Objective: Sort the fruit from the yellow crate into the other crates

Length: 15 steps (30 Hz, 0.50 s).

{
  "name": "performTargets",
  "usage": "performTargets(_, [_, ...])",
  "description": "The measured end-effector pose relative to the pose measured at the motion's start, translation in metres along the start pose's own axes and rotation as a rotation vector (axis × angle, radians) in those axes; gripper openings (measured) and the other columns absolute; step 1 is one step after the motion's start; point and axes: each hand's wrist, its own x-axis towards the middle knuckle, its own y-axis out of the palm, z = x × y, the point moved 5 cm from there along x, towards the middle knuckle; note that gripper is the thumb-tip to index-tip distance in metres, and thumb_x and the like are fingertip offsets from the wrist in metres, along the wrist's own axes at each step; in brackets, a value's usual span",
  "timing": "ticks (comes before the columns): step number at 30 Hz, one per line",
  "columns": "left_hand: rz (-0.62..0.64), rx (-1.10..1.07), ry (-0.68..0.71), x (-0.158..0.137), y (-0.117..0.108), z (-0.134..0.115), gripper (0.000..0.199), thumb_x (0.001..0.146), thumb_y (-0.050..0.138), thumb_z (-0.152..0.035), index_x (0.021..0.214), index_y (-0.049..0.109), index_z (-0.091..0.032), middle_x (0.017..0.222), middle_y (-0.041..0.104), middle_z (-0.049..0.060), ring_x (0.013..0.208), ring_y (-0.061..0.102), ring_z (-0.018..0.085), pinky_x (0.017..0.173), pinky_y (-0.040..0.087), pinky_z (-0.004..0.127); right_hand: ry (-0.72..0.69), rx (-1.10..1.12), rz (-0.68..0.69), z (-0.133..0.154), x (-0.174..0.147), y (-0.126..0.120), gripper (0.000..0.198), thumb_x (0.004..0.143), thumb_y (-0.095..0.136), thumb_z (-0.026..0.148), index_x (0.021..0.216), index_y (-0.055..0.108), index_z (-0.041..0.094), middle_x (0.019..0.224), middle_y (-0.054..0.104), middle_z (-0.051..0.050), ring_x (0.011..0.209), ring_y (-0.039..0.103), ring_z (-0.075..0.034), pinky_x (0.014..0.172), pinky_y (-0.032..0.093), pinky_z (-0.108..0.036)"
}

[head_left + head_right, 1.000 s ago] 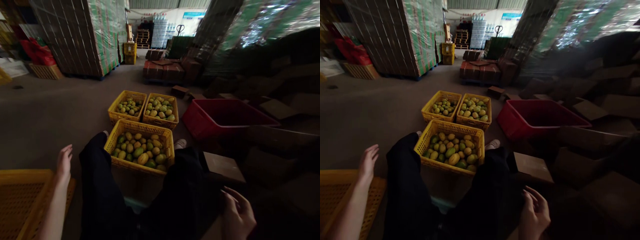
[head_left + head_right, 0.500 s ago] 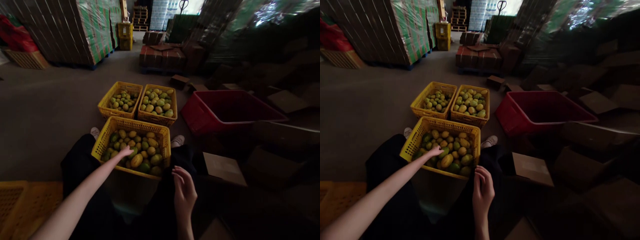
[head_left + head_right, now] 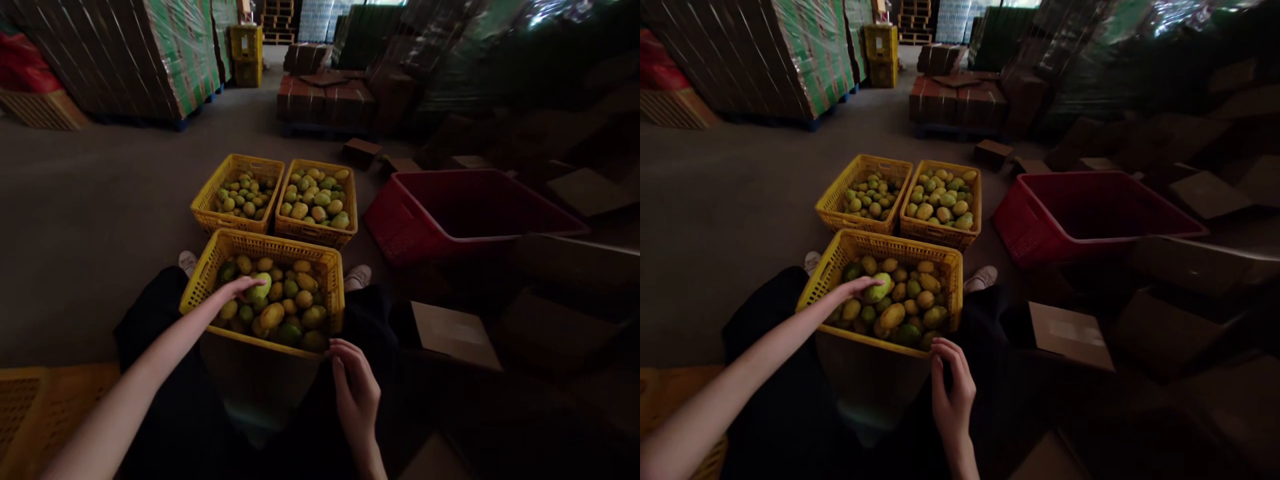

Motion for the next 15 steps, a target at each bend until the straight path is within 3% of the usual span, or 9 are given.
performTargets(3, [0.108, -0.209, -0.002, -0.035, -0.028, -0.031, 0.036, 0.083, 0.051, -0.046, 0.091, 0.066, -0.014, 0.076, 0.07, 0.009, 0.075, 0.07, 0.024, 0.069, 0.057, 0.035, 0.073, 0.071, 0.0, -0.004, 0.0, 0.013, 0.01, 0.09, 0.057, 0.023, 0.091, 0.067, 0.022, 0.099, 0.069, -0.008, 0.093, 0.066, -0.022, 0.078, 0.056, -0.035])
performTargets(7, [0.209, -0.852, 0.127, -0.081, -0.044, -0.066, 0.048, 0.089, 0.043, -0.051, 0.109, 0.065, -0.013, 0.088, 0.073, 0.013, 0.081, 0.072, 0.025, 0.074, 0.059, 0.039, 0.12, 0.122, -0.003, 0.0, -0.006, 0.024, 0.012, 0.09, 0.058, 0.029, 0.089, 0.067, 0.021, 0.099, 0.069, -0.009, 0.091, 0.066, -0.022, 0.075, 0.055, -0.034])
performTargets(9, [0.228, -1.051, 0.199, -0.097, -0.046, -0.076, 0.049, 0.091, 0.042, -0.052, 0.116, 0.062, -0.014, 0.094, 0.073, 0.011, 0.085, 0.072, 0.022, 0.08, 0.059, 0.039, 0.114, 0.122, 0.022, 0.007, -0.004, 0.025, 0.013, 0.09, 0.058, 0.03, 0.09, 0.068, 0.021, 0.097, 0.069, -0.008, 0.088, 0.066, -0.021, 0.071, 0.055, -0.032])
performTargets(11, [0.24, -1.152, 0.233, -0.106, -0.045, -0.084, 0.048, 0.092, 0.042, -0.053, 0.117, 0.061, -0.017, 0.095, 0.072, 0.009, 0.088, 0.071, 0.021, 0.083, 0.058, 0.039, 0.09, 0.089, 0.075, 0.016, 0.008, 0.023, 0.014, 0.089, 0.058, 0.031, 0.092, 0.068, 0.021, 0.093, 0.069, -0.007, 0.083, 0.066, -0.02, 0.068, 0.054, -0.03])
performTargets(15, [0.242, -1.162, 0.21, -0.109, -0.043, -0.105, 0.041, 0.094, 0.041, -0.05, 0.103, 0.064, -0.017, 0.086, 0.071, 0.007, 0.081, 0.071, 0.019, 0.066, 0.059, 0.03, 0.01, -0.041, 0.268, 0.026, 0.054, 0.029, 0.016, 0.087, 0.056, 0.032, 0.09, 0.067, 0.021, 0.083, 0.069, -0.004, 0.071, 0.064, -0.018, 0.066, 0.052, -0.03])
